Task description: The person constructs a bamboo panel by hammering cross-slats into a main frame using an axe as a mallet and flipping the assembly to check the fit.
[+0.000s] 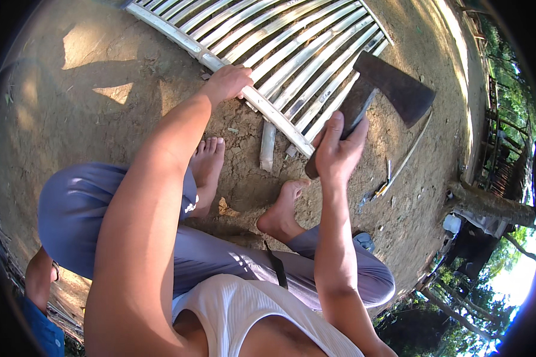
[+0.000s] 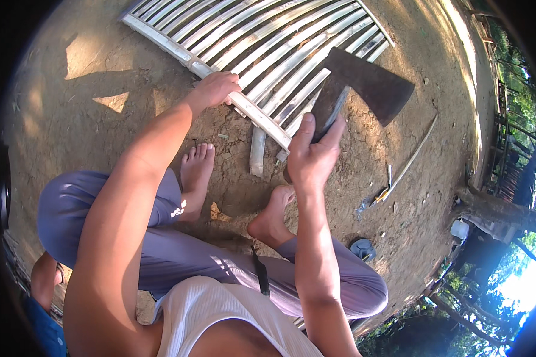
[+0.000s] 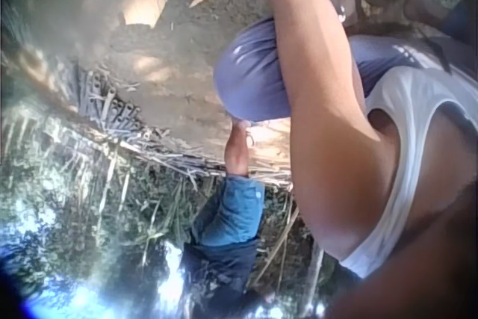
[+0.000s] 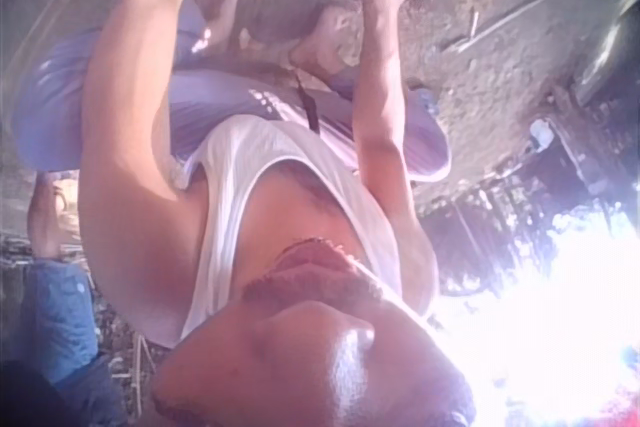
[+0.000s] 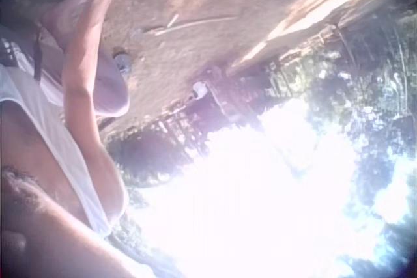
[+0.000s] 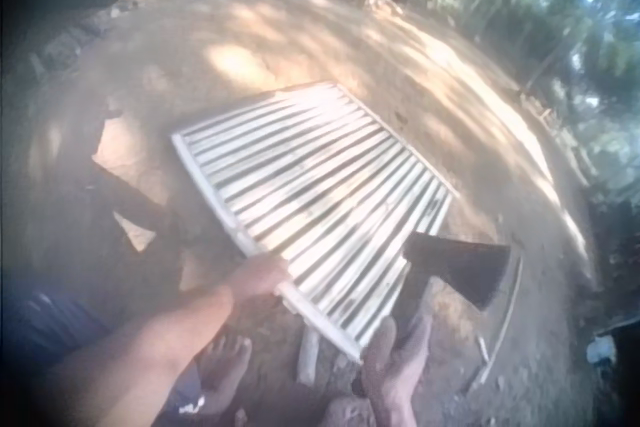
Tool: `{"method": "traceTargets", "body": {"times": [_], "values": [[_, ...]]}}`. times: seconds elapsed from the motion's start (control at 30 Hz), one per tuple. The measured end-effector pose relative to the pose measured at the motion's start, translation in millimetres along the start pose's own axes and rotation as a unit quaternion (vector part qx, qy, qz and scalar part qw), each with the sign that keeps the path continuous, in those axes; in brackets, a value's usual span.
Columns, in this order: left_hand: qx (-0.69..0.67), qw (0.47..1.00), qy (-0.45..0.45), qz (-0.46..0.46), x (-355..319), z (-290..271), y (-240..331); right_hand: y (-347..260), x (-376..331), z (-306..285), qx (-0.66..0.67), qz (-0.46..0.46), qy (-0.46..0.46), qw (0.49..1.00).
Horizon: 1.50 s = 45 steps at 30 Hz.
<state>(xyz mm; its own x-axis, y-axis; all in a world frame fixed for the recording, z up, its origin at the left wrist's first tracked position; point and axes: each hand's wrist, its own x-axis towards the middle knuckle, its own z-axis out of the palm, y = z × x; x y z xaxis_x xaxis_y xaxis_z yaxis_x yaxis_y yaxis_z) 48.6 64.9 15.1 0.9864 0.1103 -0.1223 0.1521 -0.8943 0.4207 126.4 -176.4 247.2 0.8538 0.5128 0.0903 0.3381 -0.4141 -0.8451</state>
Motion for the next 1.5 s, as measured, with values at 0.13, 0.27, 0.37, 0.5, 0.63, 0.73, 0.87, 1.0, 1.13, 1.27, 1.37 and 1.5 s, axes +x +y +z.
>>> {"method": "traceTargets", "body": {"times": [0.13,0.27,0.37,0.5,0.63,0.73,0.87,1.0,1.13,1.27,1.37,1.5], "values": [[0.022,1.0,0.007,-0.012,3,1,-4,91,-53,44,-0.297,0.138,-0.184,0.927],[0.028,0.999,0.001,-0.022,-4,1,-6,63,-18,26,-0.308,0.117,-0.29,0.898],[-0.027,0.998,0.063,0.011,-14,11,-20,-5,11,19,-0.205,0.087,-0.177,0.959],[-0.034,0.999,0.022,-0.006,0,9,-4,0,3,29,-0.044,-0.023,0.028,0.998],[0.011,1.0,0.001,0.009,23,6,11,141,-64,27,-0.322,-0.034,-0.157,0.933],[-0.014,0.999,0.008,-0.043,13,7,-16,111,-44,31,-0.251,0.066,-0.263,0.929],[0.027,1.0,0.011,0.002,10,-4,-25,26,6,16,-0.081,0.161,-0.176,0.968],[0.021,1.0,0.007,0.01,8,-14,-27,-30,33,-34,-0.005,0.084,-0.098,0.992],[-0.098,0.987,-0.006,-0.131,-24,6,-83,-69,27,-14,0.074,-0.004,-0.026,0.997],[-0.123,0.987,-0.008,-0.099,-7,0,-52,15,-21,29,0.001,-0.02,0.017,1.0],[-0.202,0.954,-0.038,-0.219,22,-23,-15,157,-64,29,-0.28,-0.055,-0.154,0.946],[0.049,0.997,-0.007,-0.055,-36,-2,-73,30,-15,52,-0.177,0.149,-0.291,0.928]]}}
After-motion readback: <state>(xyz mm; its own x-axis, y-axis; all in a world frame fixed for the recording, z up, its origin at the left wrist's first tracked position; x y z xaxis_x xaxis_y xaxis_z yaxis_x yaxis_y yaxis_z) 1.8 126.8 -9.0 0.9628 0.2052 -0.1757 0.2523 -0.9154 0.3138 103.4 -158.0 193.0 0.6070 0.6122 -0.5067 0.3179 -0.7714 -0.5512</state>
